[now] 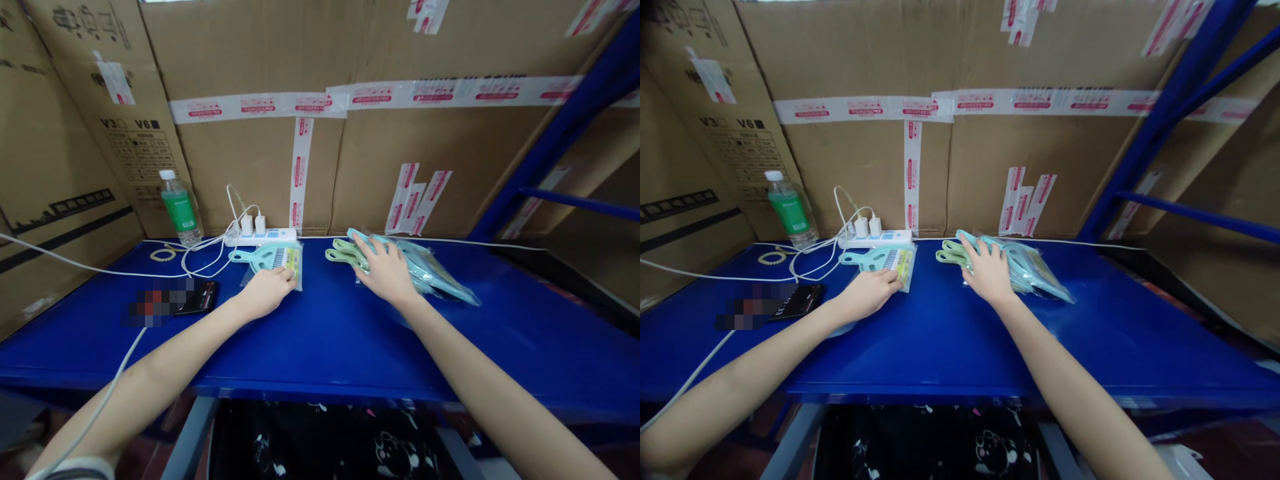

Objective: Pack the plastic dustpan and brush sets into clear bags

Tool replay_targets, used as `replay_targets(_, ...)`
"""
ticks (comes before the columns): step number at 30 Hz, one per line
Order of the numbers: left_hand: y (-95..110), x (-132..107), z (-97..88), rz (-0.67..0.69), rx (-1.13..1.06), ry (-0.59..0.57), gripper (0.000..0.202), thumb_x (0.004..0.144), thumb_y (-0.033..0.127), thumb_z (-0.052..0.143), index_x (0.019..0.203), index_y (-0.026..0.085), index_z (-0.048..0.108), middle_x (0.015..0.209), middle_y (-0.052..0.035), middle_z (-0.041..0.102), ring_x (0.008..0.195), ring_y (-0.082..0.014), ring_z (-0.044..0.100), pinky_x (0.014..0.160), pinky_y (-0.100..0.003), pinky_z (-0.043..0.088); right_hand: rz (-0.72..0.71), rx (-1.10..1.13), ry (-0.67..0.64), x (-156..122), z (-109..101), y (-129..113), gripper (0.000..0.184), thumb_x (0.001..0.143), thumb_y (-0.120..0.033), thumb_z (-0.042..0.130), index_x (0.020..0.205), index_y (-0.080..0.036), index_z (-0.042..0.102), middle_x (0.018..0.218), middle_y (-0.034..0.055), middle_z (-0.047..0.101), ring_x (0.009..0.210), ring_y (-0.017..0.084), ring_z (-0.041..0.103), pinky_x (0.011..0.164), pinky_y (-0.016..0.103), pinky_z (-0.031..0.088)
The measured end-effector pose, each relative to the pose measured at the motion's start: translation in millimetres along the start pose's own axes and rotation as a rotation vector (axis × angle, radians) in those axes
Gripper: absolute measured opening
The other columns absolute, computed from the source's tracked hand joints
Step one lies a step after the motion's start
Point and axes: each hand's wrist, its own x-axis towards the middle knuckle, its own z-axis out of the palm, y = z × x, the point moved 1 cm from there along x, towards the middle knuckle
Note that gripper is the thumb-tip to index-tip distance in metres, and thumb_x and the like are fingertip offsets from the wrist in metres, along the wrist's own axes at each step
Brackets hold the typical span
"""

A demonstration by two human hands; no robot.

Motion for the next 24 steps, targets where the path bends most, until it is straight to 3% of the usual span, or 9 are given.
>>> replay_targets(4,6.7,-0.6,-2.0,0.044,-0.008,0.008,0.021,0.082,0.004,0.048,0.092,0.013,0.064,0.089,-0.0091,0.063,0.081,-0.0206,0.062,0.062,-0.028,0.048,0.008,-0.003,-0.008,1.2,1.5,3.5,0.068,0.083,-0.03,0.045,0.148,-0.027,0.021,0.118,0.0135,0.057,0.096,0.034,0.049,0.08,0.05,0.044)
replay_targets(8,15.4,-0.7,-2.5,0.096,-0.022,0.043,0.02,0.081,0.003,0.05,0.091,0.013,0.064,0.085,-0.0076,0.064,0.077,-0.0194,0.062,0.059,-0.028,0.048,-0.022,0.002,0.009,3.0,6.3,9.0,0.07,0.085,-0.032,0.043,0.149,-0.027,0.016,0.117,0.0138,0.057,0.098,0.035,0.048,0.081,0.051,0.044)
replay_targets(19,27.7,-5.6,-6.5,0.257,-0.292,0.298,0.022,0.093,0.023,0.047,0.087,0.018,0.067,0.08,-0.0005,0.07,0.075,-0.0135,0.064,0.065,-0.024,0.045,-0.048,0.059,0.003,8.1,13.1,20.2,0.067,0.086,-0.034,0.044,0.148,-0.024,0.02,0.125,0.0161,0.052,0.111,0.037,0.045,0.088,0.054,0.039)
replay_targets(24,36.9,-6.3,-11.0,0.303,-0.301,0.314,0.02,0.093,0.022,0.048,0.083,0.017,0.065,0.075,-0.0004,0.068,0.071,-0.0128,0.063,0.059,-0.023,0.043,-0.051,0.046,0.055,6.2,-3.3,4.2,0.06,0.087,-0.043,0.049,0.141,-0.019,0.038,0.135,0.0191,0.042,0.125,0.041,0.032,0.096,0.059,0.03)
